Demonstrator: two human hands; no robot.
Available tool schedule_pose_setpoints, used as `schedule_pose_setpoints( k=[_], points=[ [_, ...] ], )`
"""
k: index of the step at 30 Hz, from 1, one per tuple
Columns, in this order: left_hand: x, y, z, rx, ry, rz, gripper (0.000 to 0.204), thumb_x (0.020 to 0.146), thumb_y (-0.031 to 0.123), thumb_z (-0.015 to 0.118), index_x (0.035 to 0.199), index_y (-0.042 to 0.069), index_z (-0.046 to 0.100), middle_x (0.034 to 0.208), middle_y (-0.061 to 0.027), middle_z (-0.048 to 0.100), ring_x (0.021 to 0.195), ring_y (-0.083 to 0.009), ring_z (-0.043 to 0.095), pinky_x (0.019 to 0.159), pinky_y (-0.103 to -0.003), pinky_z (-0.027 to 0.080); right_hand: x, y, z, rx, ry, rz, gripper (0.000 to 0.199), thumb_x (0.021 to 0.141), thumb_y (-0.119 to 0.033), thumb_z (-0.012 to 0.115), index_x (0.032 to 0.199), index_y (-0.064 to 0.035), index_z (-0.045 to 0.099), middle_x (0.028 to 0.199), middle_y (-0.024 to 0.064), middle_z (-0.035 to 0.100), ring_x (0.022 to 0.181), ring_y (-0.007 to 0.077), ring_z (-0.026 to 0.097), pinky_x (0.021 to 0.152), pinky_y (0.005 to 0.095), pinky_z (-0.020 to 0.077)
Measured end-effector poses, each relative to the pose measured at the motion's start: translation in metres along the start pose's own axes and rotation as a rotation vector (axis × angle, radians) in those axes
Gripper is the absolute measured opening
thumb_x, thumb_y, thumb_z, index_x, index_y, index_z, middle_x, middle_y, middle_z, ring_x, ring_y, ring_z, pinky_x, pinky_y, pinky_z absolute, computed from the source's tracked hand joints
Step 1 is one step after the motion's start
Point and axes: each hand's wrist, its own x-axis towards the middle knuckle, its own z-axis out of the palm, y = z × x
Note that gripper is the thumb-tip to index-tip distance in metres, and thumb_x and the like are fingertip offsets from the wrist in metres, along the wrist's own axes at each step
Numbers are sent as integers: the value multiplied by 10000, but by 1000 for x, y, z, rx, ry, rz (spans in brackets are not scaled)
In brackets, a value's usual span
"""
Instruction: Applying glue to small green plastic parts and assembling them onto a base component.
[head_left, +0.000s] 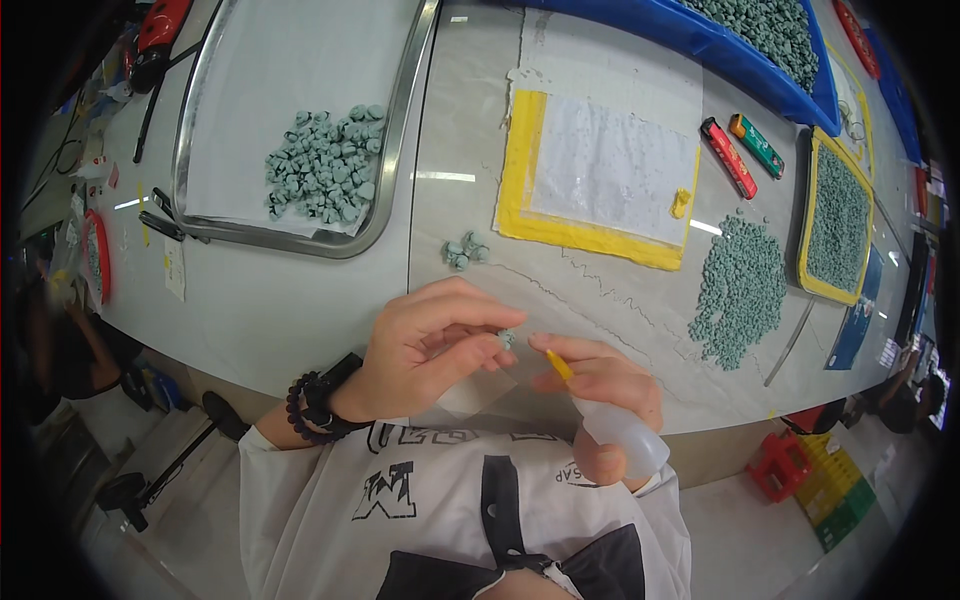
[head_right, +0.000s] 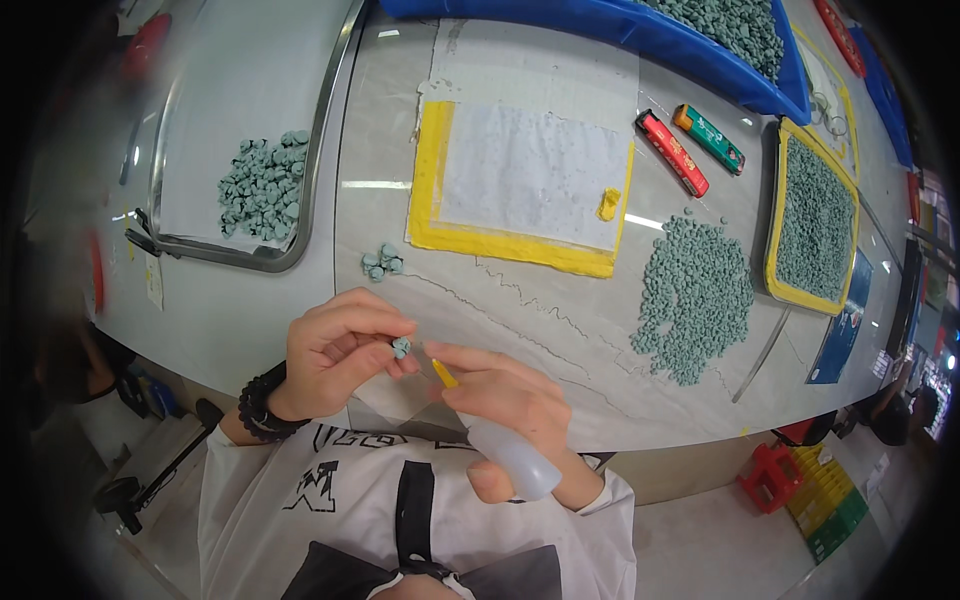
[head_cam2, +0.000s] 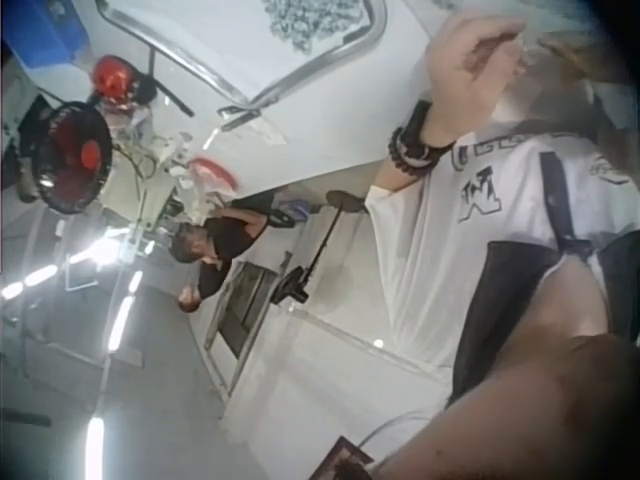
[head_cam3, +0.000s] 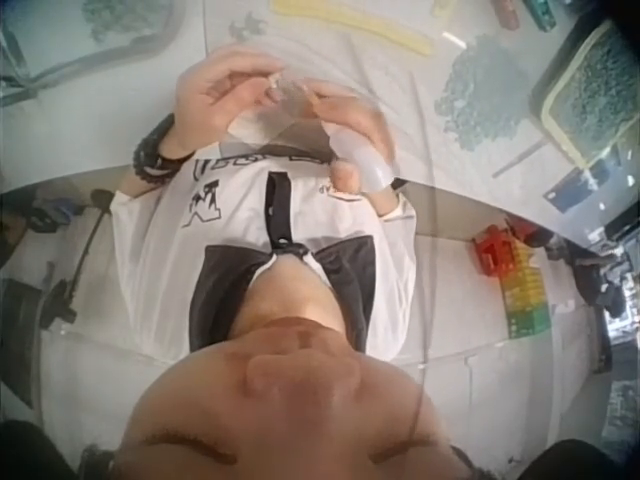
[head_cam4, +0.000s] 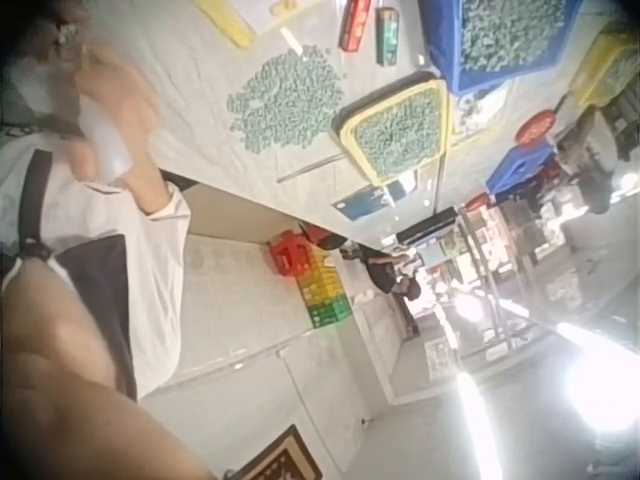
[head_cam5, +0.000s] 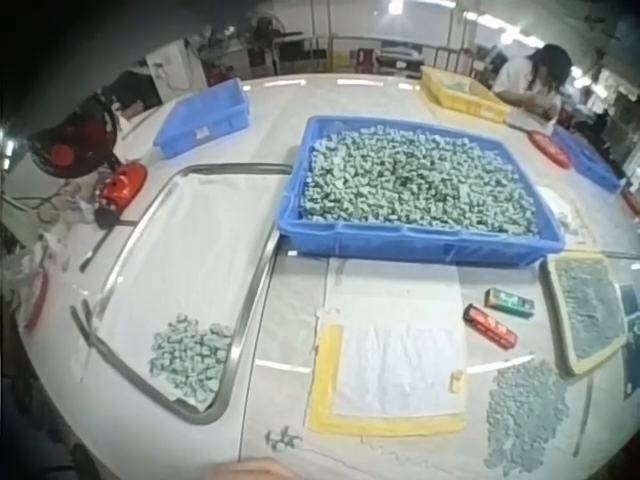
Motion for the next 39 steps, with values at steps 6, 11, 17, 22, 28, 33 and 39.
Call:
schedule_pose_setpoints(
  k=[6, 11, 17, 22, 28, 33, 39],
  points=[
    [-8, -4, -12, -201, -88, -142, 258, 841, -101, 519, 1092, -63, 563, 1038, -116, 527, 831, -206, 656, 716, -251, 538, 28, 8, -19, -931, -117, -135, 324, 732, -125, 678, 1025, -56, 560, 982, 135, 576, 1091, 335, 492, 890, 469, 412],
    [-3, -5, 1, -191, -5, -96, 235, 804, -49, 541, 1037, -28, 560, 991, -120, 535, 785, -181, 598, 719, -265, 510, 24, 14, -22, -1221, -140, -177, 469, 623, 6, 674, 1076, -99, 610, 1025, 76, 554, 1067, 295, 491, 943, 464, 349],
    [-1, -5, 0, -160, 1, -161, 243, 772, -24, 550, 1013, 6, 554, 963, -118, 542, 769, -165, 561, 701, -272, 491, -19, -43, -52, -1318, 415, 76, 198, 642, -48, 709, 808, -131, 640, 852, 14, 527, 905, 226, 491, 987, 515, 260],
    [0, -10, -2, -266, -145, -45, 295, 769, -158, 516, 1049, -75, 553, 1043, -159, 536, 878, -210, 593, 801, -313, 508, -43, -31, -85, -1491, 487, 237, 151, 657, -96, 730, 765, -143, 635, 834, 3, 523, 881, 241, 485, 994, 563, 237],
    [0, -12, -4, -276, -139, -72, 295, 766, -160, 517, 1046, -75, 553, 1041, -160, 536, 881, -211, 595, 796, -313, 506, -34, -16, -83, -1548, 502, 162, 134, 644, -58, 710, 742, -116, 639, 822, 20, 524, 876, 230, 481, 991, 487, 260],
    [0, -10, -5, -277, -152, -91, 292, 768, -157, 519, 1048, -78, 550, 1044, -158, 534, 893, -213, 597, 797, -311, 506, -33, -11, -82, -1580, 502, 159, 122, 647, -68, 711, 735, -115, 642, 824, 16, 527, 859, 237, 486, 1004, 496, 251],
    [-3, -11, -8, -273, -147, -111, 304, 783, -149, 529, 1078, -78, 544, 1076, -158, 525, 940, -222, 599, 840, -311, 501, -30, -23, -67, -1497, 492, 114, 108, 640, -68, 702, 722, -102, 639, 823, 13, 529, 818, 230, 499, 996, 497, 273]
  ],
)
